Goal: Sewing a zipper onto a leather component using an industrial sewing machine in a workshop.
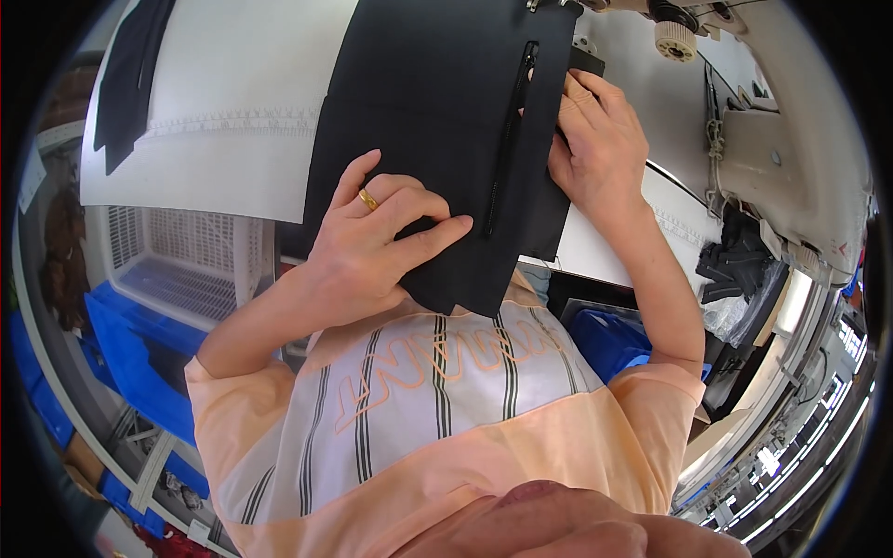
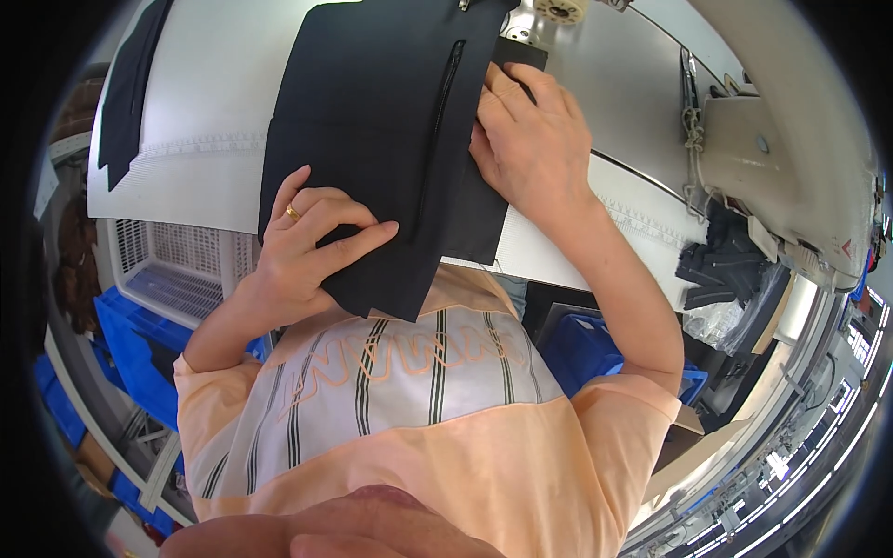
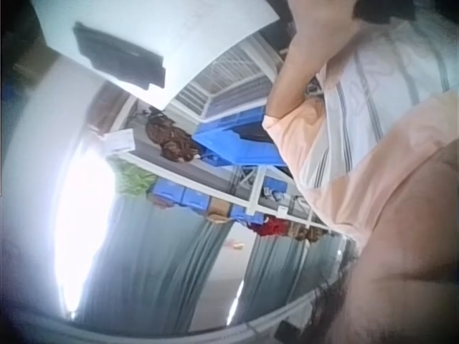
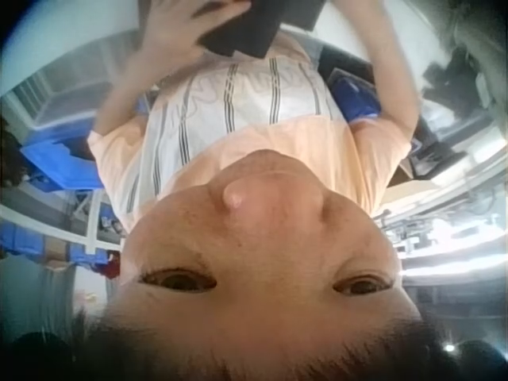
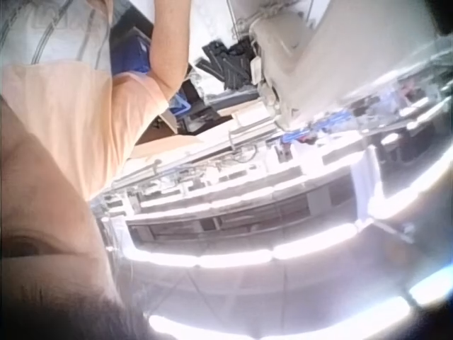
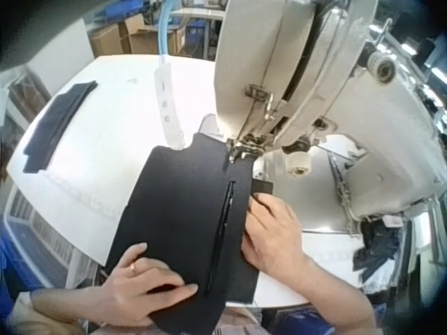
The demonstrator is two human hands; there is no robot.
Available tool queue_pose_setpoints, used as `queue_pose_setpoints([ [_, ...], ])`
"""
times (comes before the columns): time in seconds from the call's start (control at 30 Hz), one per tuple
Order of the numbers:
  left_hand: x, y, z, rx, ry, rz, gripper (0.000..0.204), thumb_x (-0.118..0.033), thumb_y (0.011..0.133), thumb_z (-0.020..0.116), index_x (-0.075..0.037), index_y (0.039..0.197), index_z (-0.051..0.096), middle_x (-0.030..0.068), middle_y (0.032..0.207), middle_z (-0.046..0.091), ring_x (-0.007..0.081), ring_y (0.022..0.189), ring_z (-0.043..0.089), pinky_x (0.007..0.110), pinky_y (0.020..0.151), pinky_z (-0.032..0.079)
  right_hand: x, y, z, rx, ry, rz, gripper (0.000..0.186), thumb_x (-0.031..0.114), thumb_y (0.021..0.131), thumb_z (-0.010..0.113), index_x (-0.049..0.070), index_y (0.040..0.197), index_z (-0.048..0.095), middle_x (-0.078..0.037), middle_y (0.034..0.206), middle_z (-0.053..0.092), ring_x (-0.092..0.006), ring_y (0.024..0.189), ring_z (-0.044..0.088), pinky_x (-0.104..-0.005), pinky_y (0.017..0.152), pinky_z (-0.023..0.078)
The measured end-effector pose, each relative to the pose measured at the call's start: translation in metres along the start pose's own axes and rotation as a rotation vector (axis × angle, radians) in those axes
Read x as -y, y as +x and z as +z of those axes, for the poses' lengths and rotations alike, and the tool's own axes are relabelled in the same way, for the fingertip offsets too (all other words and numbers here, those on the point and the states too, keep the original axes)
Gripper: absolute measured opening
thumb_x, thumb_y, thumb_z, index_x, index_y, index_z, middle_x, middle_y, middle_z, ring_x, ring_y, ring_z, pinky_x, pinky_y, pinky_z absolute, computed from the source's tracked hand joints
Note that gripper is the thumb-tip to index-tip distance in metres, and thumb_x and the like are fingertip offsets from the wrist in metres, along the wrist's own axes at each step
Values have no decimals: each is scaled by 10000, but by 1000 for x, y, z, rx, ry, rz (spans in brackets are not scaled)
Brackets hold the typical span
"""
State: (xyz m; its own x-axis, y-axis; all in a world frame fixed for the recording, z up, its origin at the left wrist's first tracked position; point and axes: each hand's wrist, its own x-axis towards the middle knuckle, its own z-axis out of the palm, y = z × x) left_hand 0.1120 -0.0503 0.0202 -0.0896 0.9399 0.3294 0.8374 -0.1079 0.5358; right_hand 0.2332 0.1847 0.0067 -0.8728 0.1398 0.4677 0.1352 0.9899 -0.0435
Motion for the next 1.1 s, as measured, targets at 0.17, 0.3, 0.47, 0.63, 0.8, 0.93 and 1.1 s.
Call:
queue_pose_setpoints([
  [0.17, -2, -4, 7, 5, -9, -11, 442, -213, 588, 751, -122, 1020, 748, 6, 952, 615, 199, 922, 587, 491, 1066, 295, -3, -1, 2, -33, -32, -39, 353, 107, 621, 753, 111, 966, 683, 3, 1116, 666, -209, 1037, 589, -348, 810, 517],
  [0.3, -3, -6, 11, -47, -8, 5, 478, -64, 536, 671, -114, 1005, 752, 7, 942, 615, 196, 913, 591, 489, 1074, 291, -2, -3, -1, 30, 5, 17, 455, 5, 665, 702, 81, 1113, 679, -57, 1166, 670, -256, 1077, 610, -336, 889, 508],
  [0.47, -4, -5, 12, -75, -12, 7, 480, -24, 517, 633, -111, 972, 760, 12, 922, 615, 193, 894, 596, 487, 1076, 290, -2, -3, -4, 42, 29, 23, 464, -14, 664, 690, 89, 1116, 679, -52, 1165, 671, -256, 1078, 610, -338, 891, 508],
  [0.63, -5, -5, 12, -107, 26, 23, 285, -75, 608, 646, -100, 877, 737, 5, 911, 583, 169, 888, 580, 488, 1062, 326, -1, -3, -2, 28, 39, 16, 466, -23, 658, 688, 97, 1109, 683, -47, 1159, 673, -258, 1073, 612, -336, 886, 510],
  [0.8, -5, -5, 12, -104, 53, 37, 284, -88, 611, 636, -97, 877, 735, 7, 905, 582, 170, 881, 583, 489, 1063, 325, 2, -3, -3, 22, 9, 11, 404, -5, 661, 711, 110, 1048, 707, -32, 1124, 687, -245, 1046, 625, -325, 860, 519],
  [0.93, -6, -5, 13, -120, 36, 31, 289, -82, 609, 634, -98, 879, 734, 6, 901, 581, 169, 878, 584, 493, 1065, 323, 6, -3, -4, 19, -1, 32, 375, 7, 664, 724, 117, 1023, 716, -28, 1107, 692, -240, 1036, 630, -325, 854, 520],
  [1.1, -6, -6, 13, -104, 43, 25, 294, -67, 607, 636, -100, 881, 735, 6, 901, 579, 170, 879, 583, 493, 1066, 323, 8, -2, -5, -3, 21, 20, 360, 12, 662, 733, 118, 1006, 723, -25, 1091, 697, -234, 1032, 633, -325, 852, 519],
])
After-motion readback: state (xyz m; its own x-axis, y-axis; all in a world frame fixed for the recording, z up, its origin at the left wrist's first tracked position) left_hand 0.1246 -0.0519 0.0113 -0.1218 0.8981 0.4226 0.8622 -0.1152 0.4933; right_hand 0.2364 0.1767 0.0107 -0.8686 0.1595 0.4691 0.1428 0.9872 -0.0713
